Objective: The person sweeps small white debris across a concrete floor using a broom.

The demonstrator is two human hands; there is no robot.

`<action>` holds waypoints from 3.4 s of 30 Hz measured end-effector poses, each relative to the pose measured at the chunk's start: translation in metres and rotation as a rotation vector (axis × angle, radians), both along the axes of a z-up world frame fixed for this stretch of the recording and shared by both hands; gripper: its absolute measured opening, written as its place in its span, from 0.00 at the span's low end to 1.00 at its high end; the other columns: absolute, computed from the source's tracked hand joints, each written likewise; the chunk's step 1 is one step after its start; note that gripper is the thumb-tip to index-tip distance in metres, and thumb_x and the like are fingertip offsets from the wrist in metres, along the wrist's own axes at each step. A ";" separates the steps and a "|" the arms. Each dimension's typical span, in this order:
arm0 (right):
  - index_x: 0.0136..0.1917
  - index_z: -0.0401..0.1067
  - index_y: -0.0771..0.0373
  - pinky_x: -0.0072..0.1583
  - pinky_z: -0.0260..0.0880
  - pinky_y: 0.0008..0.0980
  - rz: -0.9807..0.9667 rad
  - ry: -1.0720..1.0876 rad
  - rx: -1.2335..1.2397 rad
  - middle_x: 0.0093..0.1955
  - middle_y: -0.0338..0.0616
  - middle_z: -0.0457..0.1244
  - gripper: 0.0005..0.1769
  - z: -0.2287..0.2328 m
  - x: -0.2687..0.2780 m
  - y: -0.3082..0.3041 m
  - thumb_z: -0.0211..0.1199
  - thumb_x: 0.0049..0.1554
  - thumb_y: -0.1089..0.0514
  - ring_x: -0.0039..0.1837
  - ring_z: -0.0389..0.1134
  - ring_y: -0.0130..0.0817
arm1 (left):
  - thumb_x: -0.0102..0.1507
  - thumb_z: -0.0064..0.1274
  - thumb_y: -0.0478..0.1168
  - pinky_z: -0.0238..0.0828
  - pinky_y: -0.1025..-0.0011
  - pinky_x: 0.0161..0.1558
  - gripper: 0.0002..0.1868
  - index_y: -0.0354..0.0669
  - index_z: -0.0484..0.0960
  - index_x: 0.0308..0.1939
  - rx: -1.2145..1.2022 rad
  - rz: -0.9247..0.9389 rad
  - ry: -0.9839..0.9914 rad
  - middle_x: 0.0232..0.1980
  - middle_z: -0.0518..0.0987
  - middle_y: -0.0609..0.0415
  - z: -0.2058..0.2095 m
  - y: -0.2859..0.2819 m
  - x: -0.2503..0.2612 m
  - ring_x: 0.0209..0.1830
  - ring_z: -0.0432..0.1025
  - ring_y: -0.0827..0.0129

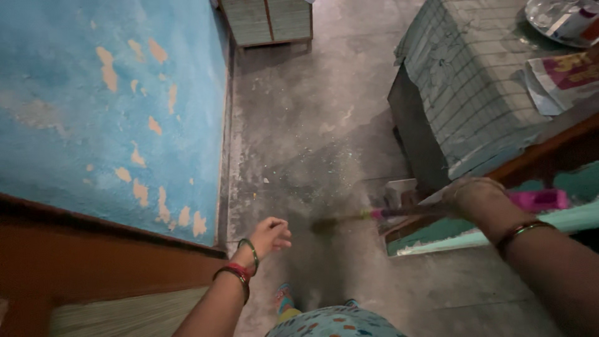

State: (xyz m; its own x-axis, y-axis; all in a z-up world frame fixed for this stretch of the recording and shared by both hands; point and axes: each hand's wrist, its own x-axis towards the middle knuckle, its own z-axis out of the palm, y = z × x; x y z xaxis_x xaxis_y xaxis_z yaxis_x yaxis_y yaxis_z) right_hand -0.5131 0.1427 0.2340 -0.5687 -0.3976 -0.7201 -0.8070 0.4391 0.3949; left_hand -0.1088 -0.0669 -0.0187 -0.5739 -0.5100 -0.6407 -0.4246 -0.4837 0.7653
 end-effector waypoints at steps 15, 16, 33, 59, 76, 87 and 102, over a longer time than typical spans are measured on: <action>0.77 0.58 0.47 0.67 0.70 0.43 0.612 -0.077 -0.085 0.74 0.44 0.59 0.34 -0.022 0.140 -0.122 0.64 0.61 0.55 0.74 0.63 0.45 | 0.68 0.50 0.50 0.74 0.71 0.38 0.18 0.47 0.76 0.58 -0.094 0.109 0.046 0.50 0.84 0.53 0.049 -0.009 0.049 0.39 0.82 0.68; 0.77 0.58 0.46 0.67 0.70 0.43 0.613 -0.099 -0.088 0.75 0.44 0.58 0.34 -0.023 0.157 -0.132 0.65 0.60 0.56 0.74 0.62 0.45 | 0.67 0.50 0.50 0.74 0.71 0.38 0.18 0.46 0.77 0.58 -0.088 0.143 0.032 0.50 0.85 0.53 0.050 -0.010 0.063 0.39 0.82 0.67; 0.66 0.74 0.49 0.62 0.74 0.42 0.755 -0.039 -0.068 0.68 0.42 0.65 0.20 0.013 0.168 -0.166 0.65 0.60 0.58 0.69 0.67 0.42 | 0.66 0.52 0.51 0.73 0.72 0.37 0.19 0.47 0.78 0.56 -0.101 0.215 0.006 0.49 0.85 0.52 0.053 -0.030 0.094 0.38 0.82 0.68; 0.72 0.68 0.43 0.64 0.73 0.53 0.556 0.102 0.006 0.74 0.36 0.62 0.25 0.095 0.000 -0.036 0.60 0.63 0.57 0.74 0.65 0.40 | 0.67 0.51 0.52 0.73 0.70 0.39 0.20 0.48 0.75 0.58 -0.070 0.103 0.047 0.50 0.84 0.54 0.032 0.052 -0.045 0.39 0.81 0.68; 0.77 0.58 0.46 0.63 0.74 0.41 0.622 -0.140 -0.152 0.73 0.46 0.58 0.35 -0.048 0.161 -0.119 0.65 0.60 0.61 0.69 0.67 0.43 | 0.68 0.49 0.50 0.73 0.74 0.40 0.19 0.46 0.75 0.59 -0.159 0.349 0.053 0.52 0.84 0.53 0.099 0.073 0.061 0.41 0.81 0.69; 0.71 0.70 0.49 0.57 0.79 0.34 0.633 -0.105 -0.012 0.62 0.44 0.72 0.25 -0.034 0.146 -0.142 0.63 0.60 0.57 0.62 0.73 0.36 | 0.67 0.50 0.51 0.74 0.73 0.40 0.20 0.46 0.76 0.58 -0.147 0.370 -0.010 0.52 0.84 0.54 0.086 0.054 0.084 0.40 0.81 0.69; 0.71 0.68 0.44 0.68 0.69 0.45 0.605 0.035 -0.003 0.73 0.37 0.62 0.27 0.090 0.050 -0.096 0.65 0.59 0.56 0.73 0.64 0.42 | 0.67 0.50 0.52 0.72 0.72 0.40 0.21 0.47 0.74 0.60 -0.118 0.162 0.094 0.51 0.83 0.55 0.065 0.041 -0.011 0.41 0.81 0.69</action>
State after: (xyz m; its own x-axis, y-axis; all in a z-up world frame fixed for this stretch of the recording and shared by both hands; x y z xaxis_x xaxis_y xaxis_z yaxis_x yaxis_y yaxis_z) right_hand -0.4628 0.0467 0.3243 -0.2644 -0.6598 -0.7034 -0.9002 -0.0928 0.4254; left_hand -0.1202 -0.0259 0.0459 -0.5328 -0.6690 -0.5182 -0.2723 -0.4442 0.8535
